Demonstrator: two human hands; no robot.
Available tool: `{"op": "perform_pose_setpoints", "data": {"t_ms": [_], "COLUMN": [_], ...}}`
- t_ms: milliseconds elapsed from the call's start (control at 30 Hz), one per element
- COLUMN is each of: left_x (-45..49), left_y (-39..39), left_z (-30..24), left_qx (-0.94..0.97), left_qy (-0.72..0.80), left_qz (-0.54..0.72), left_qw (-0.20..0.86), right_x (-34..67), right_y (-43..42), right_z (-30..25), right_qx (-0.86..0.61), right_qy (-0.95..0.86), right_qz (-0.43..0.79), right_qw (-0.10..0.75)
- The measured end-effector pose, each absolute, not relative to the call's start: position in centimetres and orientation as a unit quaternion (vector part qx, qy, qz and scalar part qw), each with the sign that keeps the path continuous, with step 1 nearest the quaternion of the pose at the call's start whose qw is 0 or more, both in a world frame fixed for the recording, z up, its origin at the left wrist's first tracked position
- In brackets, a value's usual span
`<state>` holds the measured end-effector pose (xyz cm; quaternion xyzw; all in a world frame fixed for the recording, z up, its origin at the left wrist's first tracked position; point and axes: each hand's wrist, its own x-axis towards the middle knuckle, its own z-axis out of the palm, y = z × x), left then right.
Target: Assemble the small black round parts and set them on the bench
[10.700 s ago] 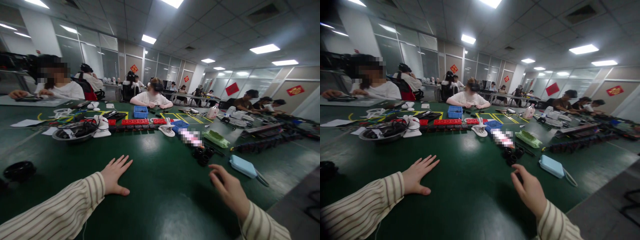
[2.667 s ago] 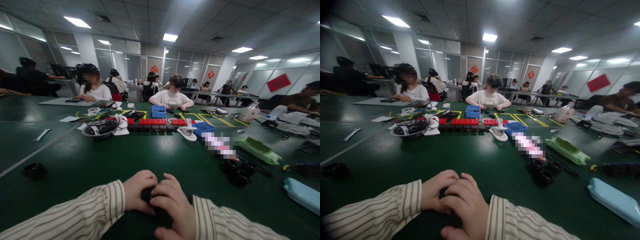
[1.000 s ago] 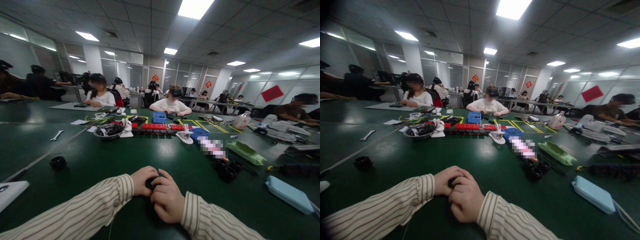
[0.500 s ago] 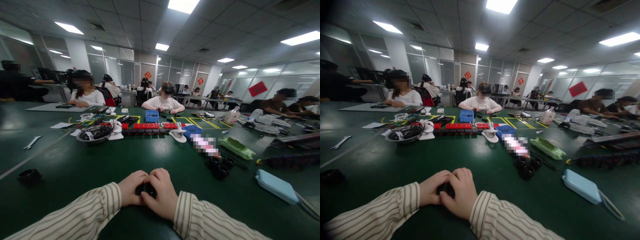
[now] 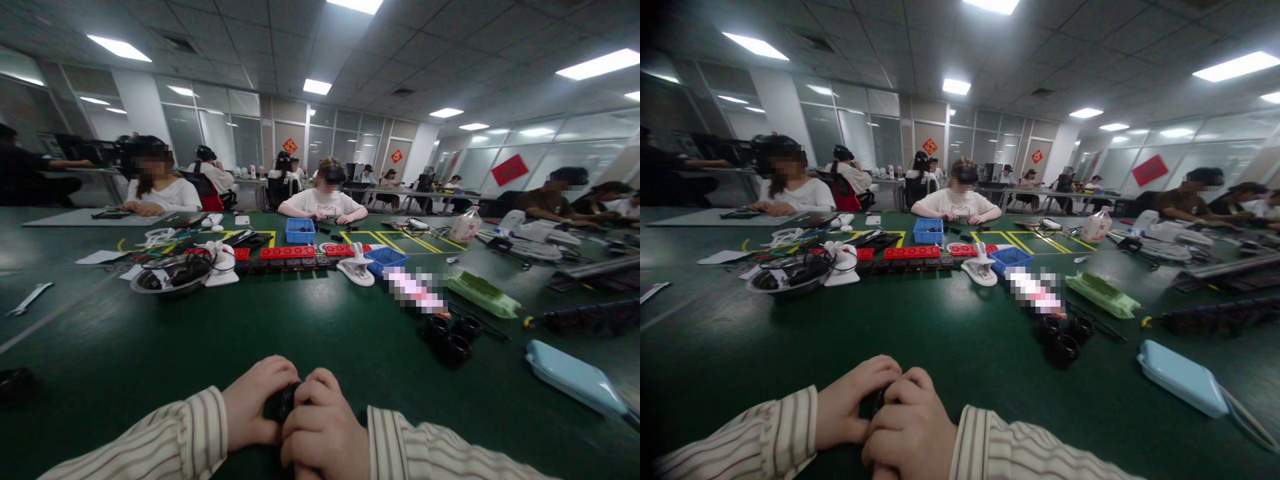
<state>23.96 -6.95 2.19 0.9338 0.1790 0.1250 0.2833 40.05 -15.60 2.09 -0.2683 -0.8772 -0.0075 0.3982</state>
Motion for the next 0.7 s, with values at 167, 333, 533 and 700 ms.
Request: {"op": "perform_pose_setpoints", "data": {"t_ms": [167,333,533,700], "left_x": [23.7,23.6,23.6,23.5], "left_y": [-6.6,-6.6,-6.5,-5.9], "left_z": [1.9,1.7,1.5,1.4], "left_qx": [0.932,0.925,0.936,0.942], "left_qy": [0.18,0.163,0.153,0.121], "left_qz": [0.121,0.144,0.133,0.12], "left_qw": [0.292,0.312,0.288,0.29], "right_x": [39.6,38.6,39.1,39.6], "right_y": [-16.1,-15.2,-15.2,-15.5], "right_z": [3.2,3.0,3.2,3.4], "right_qx": [-0.411,-0.522,-0.451,-0.329], "right_qy": [-0.8,-0.76,-0.814,-0.875], "right_qz": [0.046,0.071,0.051,0.085], "right_qw": [0.436,0.381,0.362,0.346]}}
